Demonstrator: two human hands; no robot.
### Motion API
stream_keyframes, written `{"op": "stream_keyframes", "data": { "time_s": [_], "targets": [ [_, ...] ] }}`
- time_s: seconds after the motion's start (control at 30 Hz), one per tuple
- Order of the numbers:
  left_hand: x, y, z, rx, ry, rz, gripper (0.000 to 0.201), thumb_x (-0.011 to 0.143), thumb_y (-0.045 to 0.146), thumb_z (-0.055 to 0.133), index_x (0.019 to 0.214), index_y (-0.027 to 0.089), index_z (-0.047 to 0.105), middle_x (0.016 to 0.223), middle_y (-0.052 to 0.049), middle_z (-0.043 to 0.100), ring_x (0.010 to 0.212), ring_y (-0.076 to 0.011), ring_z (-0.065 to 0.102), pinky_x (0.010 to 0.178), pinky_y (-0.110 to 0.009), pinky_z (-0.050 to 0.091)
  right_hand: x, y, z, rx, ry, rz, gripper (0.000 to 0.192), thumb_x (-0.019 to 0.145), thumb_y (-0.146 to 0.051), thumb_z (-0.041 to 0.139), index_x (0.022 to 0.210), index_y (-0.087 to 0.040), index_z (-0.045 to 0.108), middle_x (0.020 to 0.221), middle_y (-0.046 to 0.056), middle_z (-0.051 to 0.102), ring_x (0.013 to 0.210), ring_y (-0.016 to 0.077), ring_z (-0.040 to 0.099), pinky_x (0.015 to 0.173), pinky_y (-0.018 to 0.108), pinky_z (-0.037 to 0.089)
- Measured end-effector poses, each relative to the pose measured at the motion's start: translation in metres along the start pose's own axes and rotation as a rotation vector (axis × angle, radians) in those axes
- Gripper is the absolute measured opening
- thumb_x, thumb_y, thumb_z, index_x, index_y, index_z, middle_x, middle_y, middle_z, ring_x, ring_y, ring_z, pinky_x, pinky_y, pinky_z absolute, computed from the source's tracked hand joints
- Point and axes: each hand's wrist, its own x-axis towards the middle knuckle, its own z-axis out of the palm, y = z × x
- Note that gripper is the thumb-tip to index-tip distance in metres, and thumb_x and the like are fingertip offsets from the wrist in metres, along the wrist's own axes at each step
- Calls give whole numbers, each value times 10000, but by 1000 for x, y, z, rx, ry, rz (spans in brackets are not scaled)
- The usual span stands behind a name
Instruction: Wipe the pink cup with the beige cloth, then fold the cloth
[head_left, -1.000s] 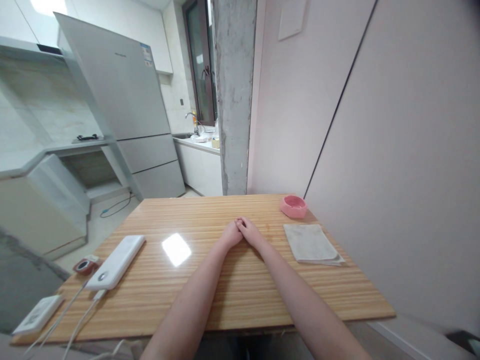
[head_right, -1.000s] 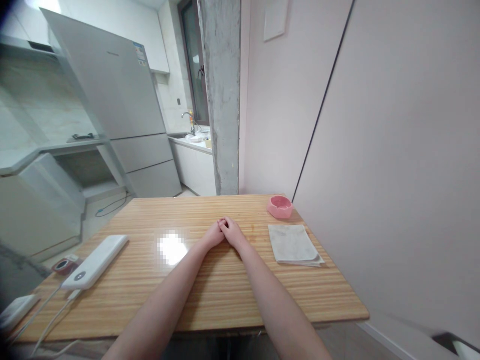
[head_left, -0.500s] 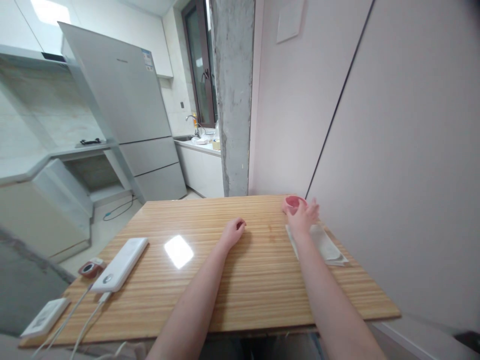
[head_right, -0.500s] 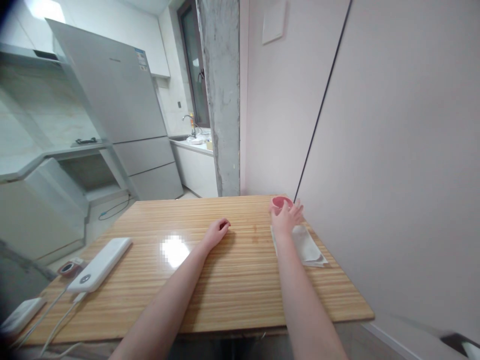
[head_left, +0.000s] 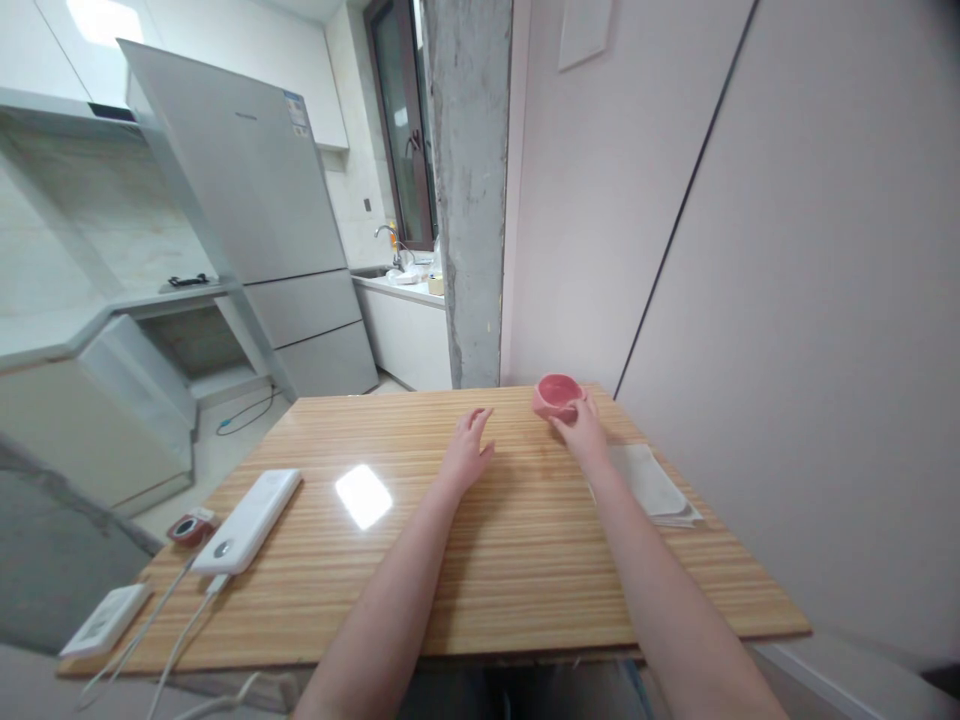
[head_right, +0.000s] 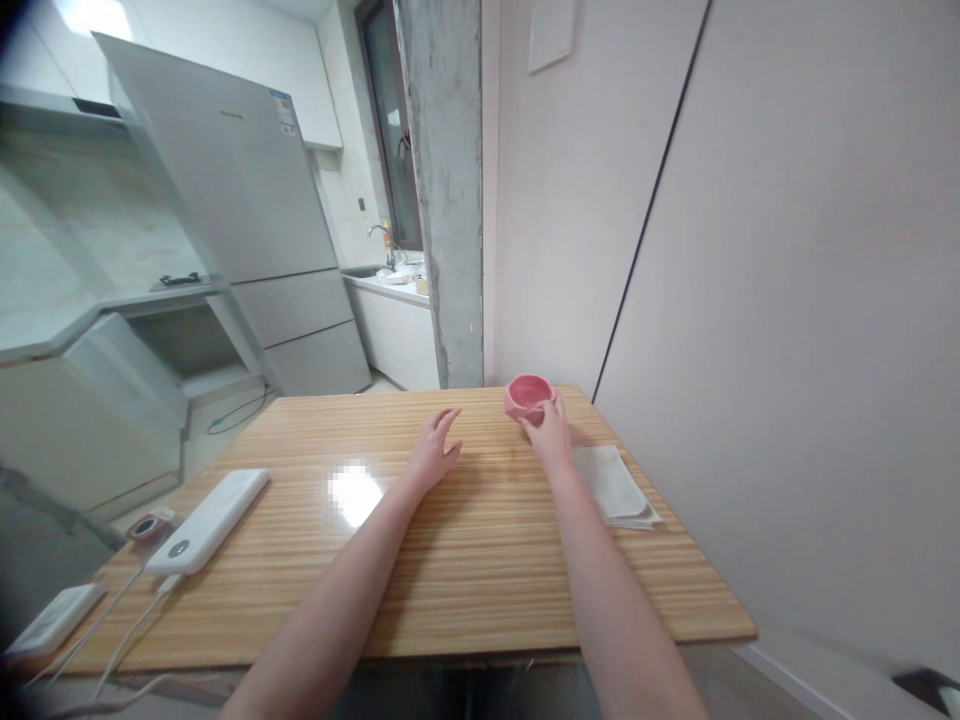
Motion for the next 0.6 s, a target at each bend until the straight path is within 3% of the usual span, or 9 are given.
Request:
{"op": "stream_keyframes", "data": {
  "time_s": [0.1,0.2,0.27,0.33,0.4,0.5,0.6],
  "targets": [
    [2,6,-8,80,-31,48,753,766,224,633,1437,242,291,1533,-128,198,1413,-277,200,1126,-477,249,-13,-30,17,136,-178,-127,180,705,-282,627,834,-223,516,1275,99,469,1197,237,464,1009,388,367],
    [1,6,-18,103,-44,61,606,751,250,668,1317,212,454,1568,-129,72,1446,-306,47,1136,-509,205,-31,-56,33,260,-316,-219,151,713,-264,631,812,-219,525,1297,99,473,1289,235,392,1065,404,312],
    [-1,3,-25,71,-79,51,370,750,280,674,1087,162,576,1566,-151,81,1443,-317,80,1125,-508,234,-42,-68,41,329,-367,-256,160,720,-276,646,826,-215,543,1353,102,443,1339,236,337,1091,411,283],
    [-5,-2,-34,13,-140,23,203,749,278,670,876,151,576,1552,-175,142,1421,-308,198,1096,-477,307,-50,-74,47,381,-400,-283,200,727,-287,656,894,-220,568,1397,95,416,1361,235,311,1101,416,277],
    [-10,-8,-42,-29,-166,-28,166,735,251,672,791,163,543,1524,-182,227,1399,-290,268,1068,-448,354,-52,-72,49,421,-416,-276,337,748,-312,647,1064,-241,556,1421,90,399,1350,230,336,1078,418,322],
    [-14,-25,-58,-11,-36,-162,203,698,264,693,768,175,524,1458,-170,340,1396,-290,264,1073,-442,344,-42,-59,41,330,-361,-206,550,793,-360,600,1299,-250,414,1416,120,396,1265,236,441,1010,419,402],
    [-16,-49,-78,98,199,-307,206,692,280,680,783,174,529,1417,-149,349,1333,-273,354,1086,-397,328,-24,-41,18,-30,-188,-66,467,826,-313,537,1268,-187,455,1274,152,512,1179,256,503,998,421,400]
  ]
}}
